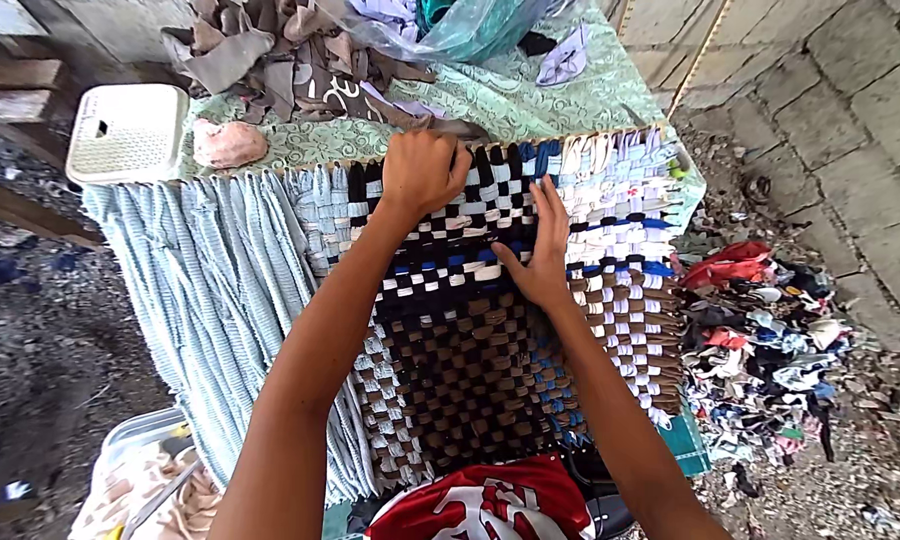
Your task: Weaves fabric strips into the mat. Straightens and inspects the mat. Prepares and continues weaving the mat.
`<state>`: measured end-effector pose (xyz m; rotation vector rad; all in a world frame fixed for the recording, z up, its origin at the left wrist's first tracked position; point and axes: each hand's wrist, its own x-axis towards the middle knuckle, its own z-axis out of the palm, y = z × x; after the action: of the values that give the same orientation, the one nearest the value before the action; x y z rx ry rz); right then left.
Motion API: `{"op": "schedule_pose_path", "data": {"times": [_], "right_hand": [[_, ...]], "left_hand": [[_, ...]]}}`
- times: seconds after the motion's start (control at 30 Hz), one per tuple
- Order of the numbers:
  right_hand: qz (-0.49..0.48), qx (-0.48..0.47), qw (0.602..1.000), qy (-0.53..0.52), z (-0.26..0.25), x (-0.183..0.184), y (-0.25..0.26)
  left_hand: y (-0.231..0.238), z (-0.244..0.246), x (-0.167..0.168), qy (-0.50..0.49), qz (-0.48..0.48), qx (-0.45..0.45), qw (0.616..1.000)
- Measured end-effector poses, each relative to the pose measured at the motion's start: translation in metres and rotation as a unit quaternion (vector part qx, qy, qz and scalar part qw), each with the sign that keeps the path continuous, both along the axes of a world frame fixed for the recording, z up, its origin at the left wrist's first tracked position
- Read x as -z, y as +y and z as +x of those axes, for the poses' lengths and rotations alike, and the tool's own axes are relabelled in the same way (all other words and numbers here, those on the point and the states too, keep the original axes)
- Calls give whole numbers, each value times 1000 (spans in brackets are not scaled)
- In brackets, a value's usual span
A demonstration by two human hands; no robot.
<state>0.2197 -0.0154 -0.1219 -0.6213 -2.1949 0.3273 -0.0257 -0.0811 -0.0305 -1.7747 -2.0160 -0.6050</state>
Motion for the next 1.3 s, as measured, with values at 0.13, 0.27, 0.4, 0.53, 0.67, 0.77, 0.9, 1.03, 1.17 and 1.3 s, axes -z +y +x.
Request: {"op": "schedule_pose_path", "data": {"times": [0.13,0.27,0.4,0.53,0.67,0.77,0.9,1.03,1.17,1.3], "right_hand": [[-8,23,999,22,2,-1,-19],[5,139,990,0,-31,2,-50],[19,189,981,-25,-44,8,-50],[8,152,988,-41,-22,5,-34],[-10,85,995,-44,-1,7,-20],[-33,15,998,-43,24,11,-15],[-36,29,999,-23,20,10,-32],[-23,124,991,-46,-14,14,-67],[-12,163,983,-84,-23,24,-66],[-9,127,987,-95,-2,17,-53]], "left_hand": [[3,2,1,-1,3,-7,1000],[1,3,0,-6,-3,-11,1000],[0,2,-1,-1,-7,-10,1000],[-1,0,-2,4,-3,0,1000],[-2,0,-1,4,-5,-1,1000],[0,1,1,2,10,-6,1000],[3,4,2,1,9,-16,1000],[1,3,1,1,5,-17,1000],[0,2,1,3,2,-11,1000],[-2,0,-1,1,-13,-9,1000]]}}
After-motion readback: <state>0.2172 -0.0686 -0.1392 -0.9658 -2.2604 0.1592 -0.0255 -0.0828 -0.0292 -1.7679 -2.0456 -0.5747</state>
